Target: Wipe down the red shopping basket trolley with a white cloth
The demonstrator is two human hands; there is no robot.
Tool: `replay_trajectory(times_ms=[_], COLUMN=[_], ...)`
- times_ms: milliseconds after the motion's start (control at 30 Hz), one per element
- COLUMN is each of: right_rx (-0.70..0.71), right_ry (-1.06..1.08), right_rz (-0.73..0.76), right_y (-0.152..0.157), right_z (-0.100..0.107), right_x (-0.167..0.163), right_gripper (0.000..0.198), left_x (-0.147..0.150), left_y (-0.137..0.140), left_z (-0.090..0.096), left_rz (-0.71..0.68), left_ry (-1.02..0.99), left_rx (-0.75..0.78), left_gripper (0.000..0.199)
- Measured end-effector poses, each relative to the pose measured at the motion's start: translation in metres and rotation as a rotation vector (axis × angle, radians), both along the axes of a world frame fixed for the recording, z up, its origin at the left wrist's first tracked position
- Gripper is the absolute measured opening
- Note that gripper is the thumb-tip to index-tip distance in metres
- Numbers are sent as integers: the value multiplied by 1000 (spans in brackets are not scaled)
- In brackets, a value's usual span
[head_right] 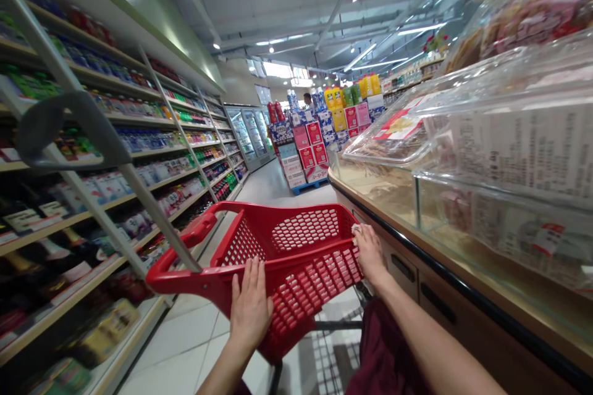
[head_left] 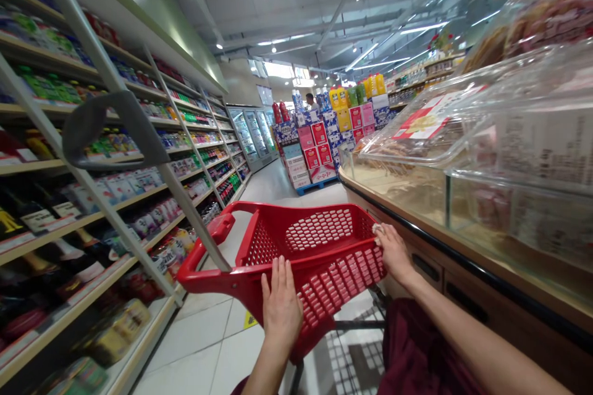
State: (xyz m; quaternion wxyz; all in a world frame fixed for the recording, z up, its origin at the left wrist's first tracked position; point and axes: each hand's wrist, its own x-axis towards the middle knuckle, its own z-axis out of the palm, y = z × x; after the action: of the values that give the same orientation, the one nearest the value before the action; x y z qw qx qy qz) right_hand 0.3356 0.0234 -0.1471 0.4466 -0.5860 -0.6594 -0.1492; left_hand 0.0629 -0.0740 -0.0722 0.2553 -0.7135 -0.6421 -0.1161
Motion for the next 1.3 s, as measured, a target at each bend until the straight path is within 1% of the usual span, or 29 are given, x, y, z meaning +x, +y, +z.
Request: replay_trajectory(times_ms=[33, 67, 167, 200, 233, 333, 367, 400, 467, 500, 533, 567, 600, 700, 733, 767, 800, 867, 900, 933, 967, 1067, 1100, 1133, 1167, 1267, 1300], right_rx=[6, 16, 23, 17, 12, 8, 9, 10, 19, 24, 24, 15, 0, -40, -34, -12, 20, 90, 109, 106, 80, -59, -89, -99, -89, -8, 5], right_ry=[3, -17, -148, -152, -122, 32, 41, 13, -87, -129, -149, -141, -108, 27, 41, 29, -7, -110, -149, -164, -149, -8, 15, 11, -21, -168, -189], right_rz=[-3, 32, 257, 286, 270, 109, 110, 159, 327, 399, 434, 422, 366, 122, 96, 119, 182, 353, 410, 423, 384, 106, 57, 55, 102, 339, 374], right_y=[0, -1, -6, -7, -7, -6, -6, -7, -11, -12, -12, -11, -9, -4, -5, -6, -8, -14, -15, -16, -15, -9, -8, -8, -10, -16, -16], right_z=[-1, -3, -3, -2, -1, 3, 5, 7, 10, 11, 12, 12, 13, 14, 15, 16, 17, 17, 16, 16, 16, 18, 19, 21, 22, 24, 23], right_x=[3, 3, 4, 6, 9, 9, 3, -6, -25, -30, -31, -28, -21, -6, -8, -16, -27, -48, -52, -52, -46, -20, -17, -19, -26, -52, -54], right_gripper=[44, 45, 44, 44, 43, 44, 45, 45, 45, 45, 44, 43, 42, 41, 42, 43, 43, 43, 42, 41, 40, 43, 43, 43, 43, 42, 42], left_x=[0, 0, 0, 0, 0, 2, 2, 3, 3, 3, 2, 1, 1, 1, 1, 1, 1, -1, -1, -2, -2, -1, 0, 0, 0, -1, -2], left_y=[0, 1, 1, 1, 1, 1, 1, 1, 0, 0, 0, -1, -1, 0, 0, 1, 1, 2, 2, 2, 1, 1, 1, 1, 2, 3, 3], left_z=[-1, -2, -3, -3, -3, 0, 1, 1, 2, 2, 2, 1, 0, -3, -4, -5, -5, -6, -7, -7, -7, -7, -8, -8, -9, -10, -10], left_rz=[4, 5, -3, -6, -7, 6, 14, 22, 27, 21, 13, 4, -3, -2, 4, 8, 11, 7, 1, -4, -8, -9, -5, 0, 3, -4, -8], left_ry=[-2, -4, -4, -4, -6, -20, -24, -27, -25, -19, -14, -8, -4, -13, -17, -19, -18, -6, 0, 4, 4, -7, -10, -12, -12, 0, 3], left_rx=[6, 10, 13, 11, 7, -20, -28, -33, -33, -30, -26, -22, -20, -14, -8, -1, 6, 17, 18, 17, 14, 2, 4, 8, 14, 26, 26], left_gripper=[62, 62, 63, 63, 63, 64, 64, 63, 62, 62, 62, 63, 63, 65, 66, 66, 66, 66, 65, 65, 65, 66, 66, 67, 67, 66, 65])
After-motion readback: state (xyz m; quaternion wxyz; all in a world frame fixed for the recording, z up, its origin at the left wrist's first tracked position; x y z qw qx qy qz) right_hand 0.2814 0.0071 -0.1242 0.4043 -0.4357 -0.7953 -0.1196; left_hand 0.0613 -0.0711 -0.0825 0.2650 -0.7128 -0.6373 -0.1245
